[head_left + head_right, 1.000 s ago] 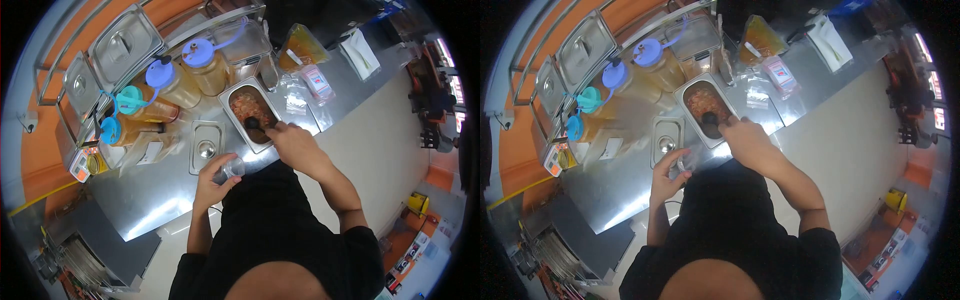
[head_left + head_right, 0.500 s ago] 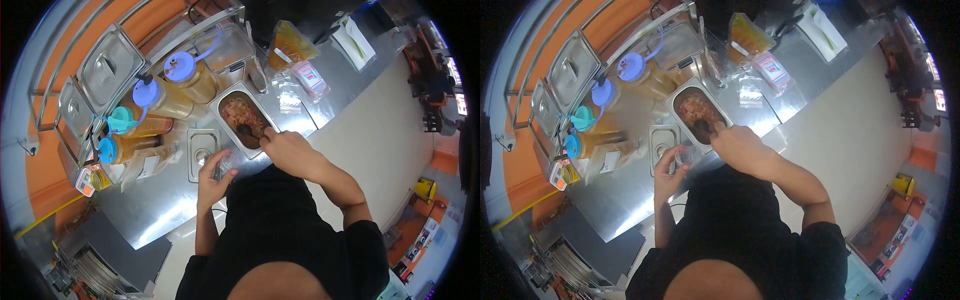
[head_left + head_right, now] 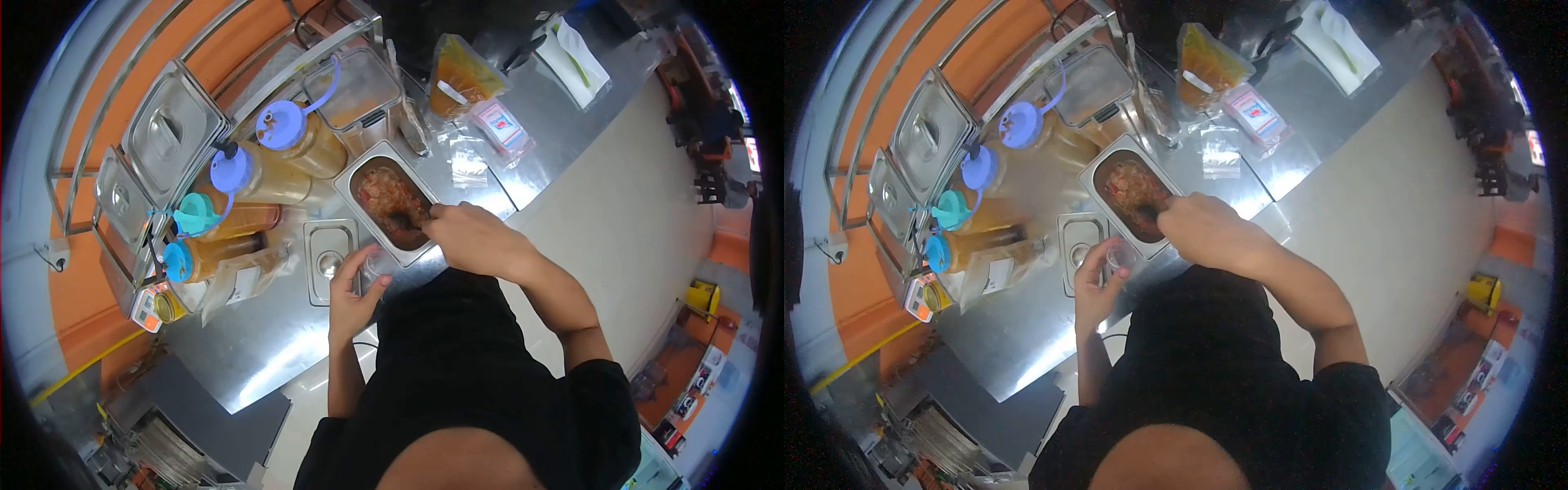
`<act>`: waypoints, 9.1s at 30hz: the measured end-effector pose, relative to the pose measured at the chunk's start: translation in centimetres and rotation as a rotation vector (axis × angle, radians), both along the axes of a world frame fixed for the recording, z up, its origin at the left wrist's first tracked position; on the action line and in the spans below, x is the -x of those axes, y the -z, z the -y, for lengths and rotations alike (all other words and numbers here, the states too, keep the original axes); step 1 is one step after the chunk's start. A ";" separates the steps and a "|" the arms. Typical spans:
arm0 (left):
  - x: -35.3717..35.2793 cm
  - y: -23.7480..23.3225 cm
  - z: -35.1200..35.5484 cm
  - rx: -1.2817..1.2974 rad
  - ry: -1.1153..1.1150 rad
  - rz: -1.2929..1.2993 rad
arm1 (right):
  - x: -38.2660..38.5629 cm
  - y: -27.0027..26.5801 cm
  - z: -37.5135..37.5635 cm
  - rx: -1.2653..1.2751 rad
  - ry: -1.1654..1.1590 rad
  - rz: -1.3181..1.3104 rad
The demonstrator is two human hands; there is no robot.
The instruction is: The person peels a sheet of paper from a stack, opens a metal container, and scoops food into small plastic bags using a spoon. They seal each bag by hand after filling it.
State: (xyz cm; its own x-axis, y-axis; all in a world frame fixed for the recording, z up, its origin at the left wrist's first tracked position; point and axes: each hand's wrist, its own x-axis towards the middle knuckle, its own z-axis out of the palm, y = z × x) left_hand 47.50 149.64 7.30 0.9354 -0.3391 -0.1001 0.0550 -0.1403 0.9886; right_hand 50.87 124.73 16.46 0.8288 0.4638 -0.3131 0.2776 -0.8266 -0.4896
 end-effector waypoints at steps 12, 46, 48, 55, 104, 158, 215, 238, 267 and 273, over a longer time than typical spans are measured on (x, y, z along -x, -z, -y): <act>0.1 0.3 0.3 0.033 0.008 -0.027 | -0.3 3.7 2.5 -0.347 0.119 0.075; -3.2 -0.7 -1.5 -0.036 -0.048 0.126 | 4.8 7.7 7.8 -0.989 0.720 -0.468; -3.3 -1.1 -1.5 -0.060 -0.060 0.141 | 4.3 6.9 7.5 -0.867 0.628 -0.329; -3.0 -0.8 -1.3 -0.051 -0.070 0.133 | 1.9 0.1 2.1 -0.056 0.194 0.169; -5.1 -3.3 -0.9 -0.197 0.002 0.334 | 4.4 12.0 7.8 -1.180 0.738 -0.437; -5.1 -1.3 4.9 -0.077 -0.163 0.655 | 5.1 -9.6 -2.5 -0.119 0.037 0.505; -4.1 0.1 2.4 0.452 -0.469 0.219 | 5.2 9.1 0.2 -1.413 1.294 0.281; -4.4 -1.9 4.8 0.484 -0.119 0.090 | 5.8 -3.7 1.9 -1.003 0.220 0.591; -2.5 -3.5 2.9 0.613 -0.354 0.342 | 6.8 -0.5 -0.9 -0.499 0.518 0.900; 0.3 -5.0 4.6 0.503 -0.166 0.457 | 9.1 -1.3 -4.7 -1.308 0.695 -0.209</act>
